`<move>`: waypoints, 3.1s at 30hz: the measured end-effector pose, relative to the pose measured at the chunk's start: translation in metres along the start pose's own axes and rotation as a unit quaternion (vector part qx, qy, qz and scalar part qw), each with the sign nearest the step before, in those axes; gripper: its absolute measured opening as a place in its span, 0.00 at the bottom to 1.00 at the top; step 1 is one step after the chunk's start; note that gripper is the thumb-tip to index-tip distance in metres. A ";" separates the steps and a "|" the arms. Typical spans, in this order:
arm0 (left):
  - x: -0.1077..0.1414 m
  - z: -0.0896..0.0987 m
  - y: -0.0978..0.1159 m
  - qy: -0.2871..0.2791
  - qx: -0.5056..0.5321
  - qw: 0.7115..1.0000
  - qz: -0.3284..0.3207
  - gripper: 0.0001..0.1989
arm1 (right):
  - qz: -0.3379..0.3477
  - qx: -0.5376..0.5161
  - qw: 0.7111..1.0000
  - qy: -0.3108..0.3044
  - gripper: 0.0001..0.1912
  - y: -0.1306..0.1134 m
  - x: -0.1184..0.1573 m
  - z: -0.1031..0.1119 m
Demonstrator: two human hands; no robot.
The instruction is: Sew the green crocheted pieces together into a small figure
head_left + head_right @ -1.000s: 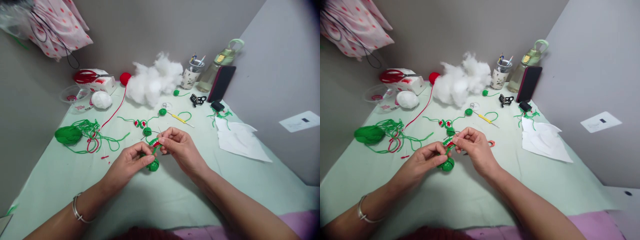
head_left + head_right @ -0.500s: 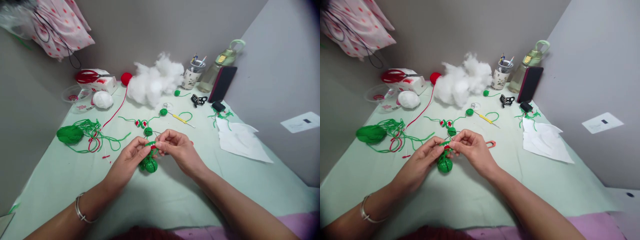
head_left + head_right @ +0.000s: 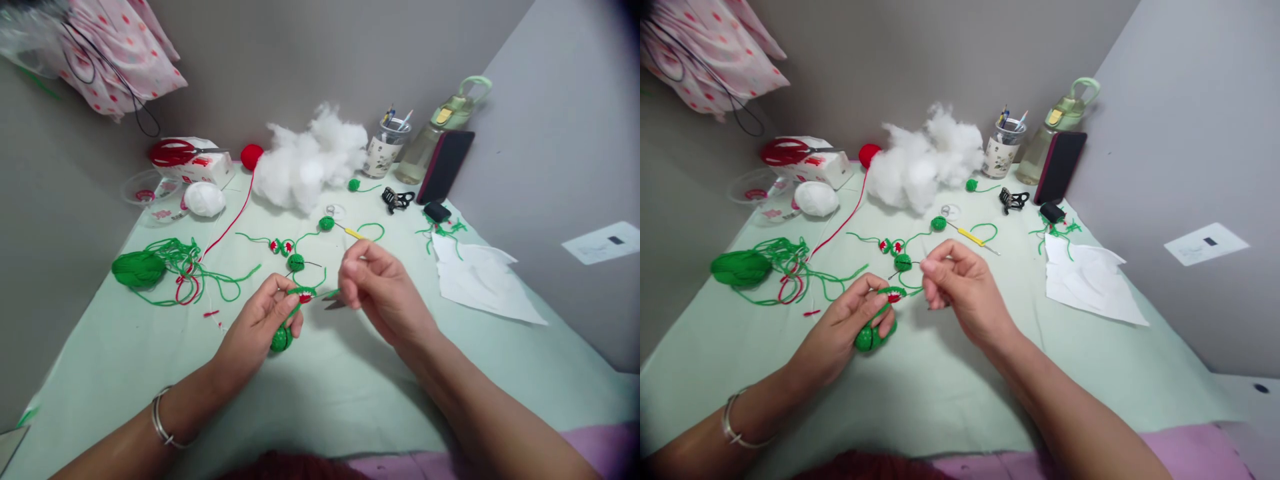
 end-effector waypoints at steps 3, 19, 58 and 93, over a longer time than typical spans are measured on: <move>-0.001 -0.006 0.003 -0.014 0.014 1.000 0.001 0.11 | 0.012 -0.021 0.999 0.038 0.15 -0.009 0.000 0.005; -0.001 0.007 0.002 0.084 0.058 0.995 0.021 0.10 | -0.043 0.177 0.981 -0.071 0.12 0.004 0.005 -0.007; 0.004 0.008 -0.001 0.094 0.023 0.994 -0.048 0.10 | -0.039 0.142 0.986 -0.075 0.10 0.016 0.009 -0.021; -0.002 0.011 0.005 0.017 -0.039 0.998 -0.043 0.08 | -0.073 0.067 0.987 -0.125 0.11 0.018 0.001 -0.009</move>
Point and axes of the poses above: each hand's wrist, its own x-axis away from the middle knuckle, its own z-axis out of the back of the hand, y = z × x, the point moved 3 cm from there along -x, towards the middle knuckle, and after that the axes turned 2 degrees about -z, right-handed, at the moved point
